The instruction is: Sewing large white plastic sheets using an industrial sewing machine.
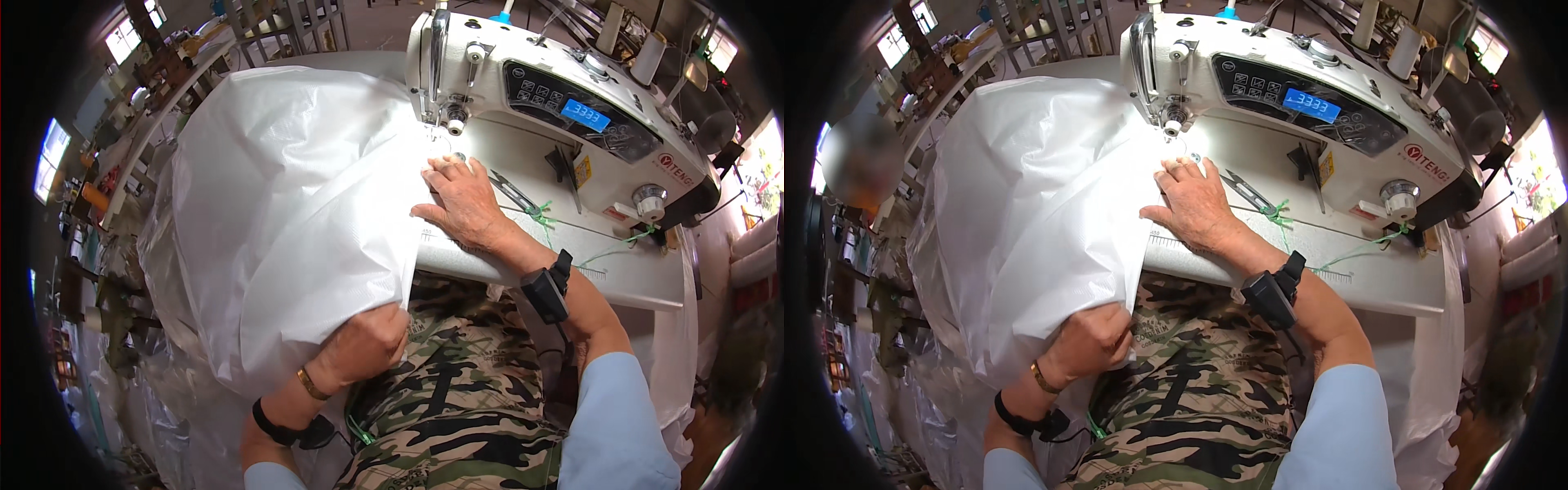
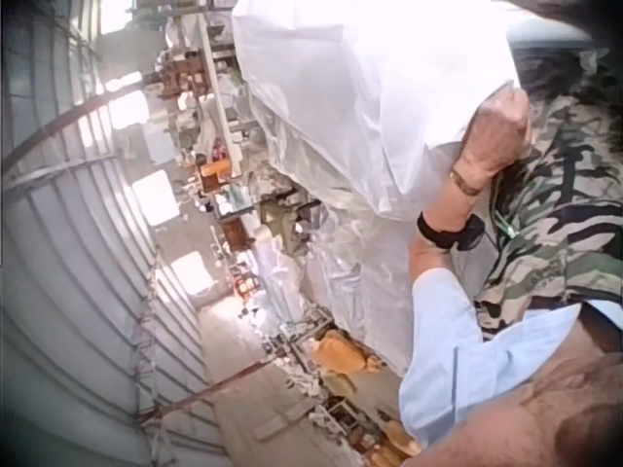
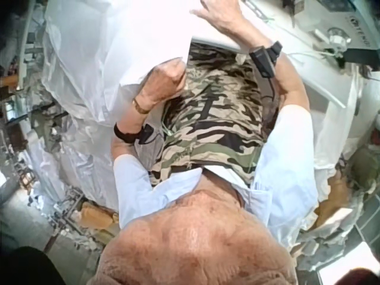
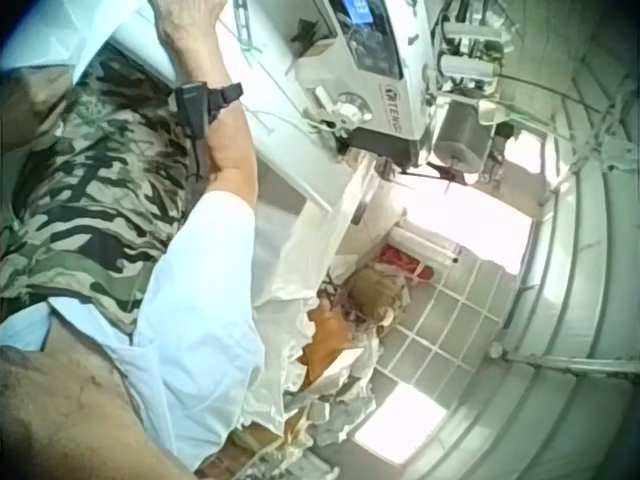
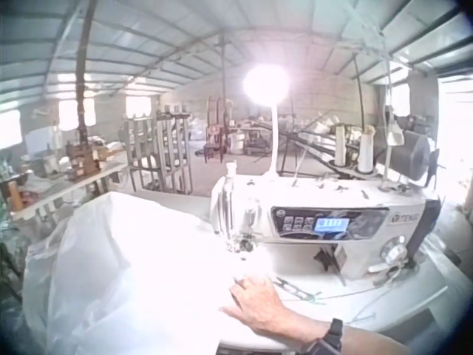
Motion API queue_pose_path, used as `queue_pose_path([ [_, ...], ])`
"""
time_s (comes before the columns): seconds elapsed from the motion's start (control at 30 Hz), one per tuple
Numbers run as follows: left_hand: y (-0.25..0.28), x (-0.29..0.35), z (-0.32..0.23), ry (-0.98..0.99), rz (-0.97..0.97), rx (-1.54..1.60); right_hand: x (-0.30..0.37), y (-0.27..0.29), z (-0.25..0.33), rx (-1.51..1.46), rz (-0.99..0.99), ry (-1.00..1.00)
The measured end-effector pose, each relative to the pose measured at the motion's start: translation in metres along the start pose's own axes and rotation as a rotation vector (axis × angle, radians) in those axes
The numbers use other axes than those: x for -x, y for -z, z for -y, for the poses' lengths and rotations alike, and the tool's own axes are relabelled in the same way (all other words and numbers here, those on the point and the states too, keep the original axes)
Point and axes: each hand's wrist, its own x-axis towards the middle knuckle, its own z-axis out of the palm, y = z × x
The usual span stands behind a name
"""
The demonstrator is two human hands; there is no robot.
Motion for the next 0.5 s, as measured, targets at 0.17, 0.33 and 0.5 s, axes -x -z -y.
queue_pose_path([
  [0.17,0.009,-0.031,0.022,0.015,0.03,-0.141,-0.001,0.0,-0.002,-0.063,0.037,0.023],
  [0.33,0.013,-0.069,0.045,0.084,0.042,-0.206,-0.001,-0.003,-0.006,-0.101,0.057,0.07],
  [0.5,0.01,-0.111,0.066,0.116,0.03,-0.262,0.0,-0.006,-0.007,-0.093,0.041,0.085],
])
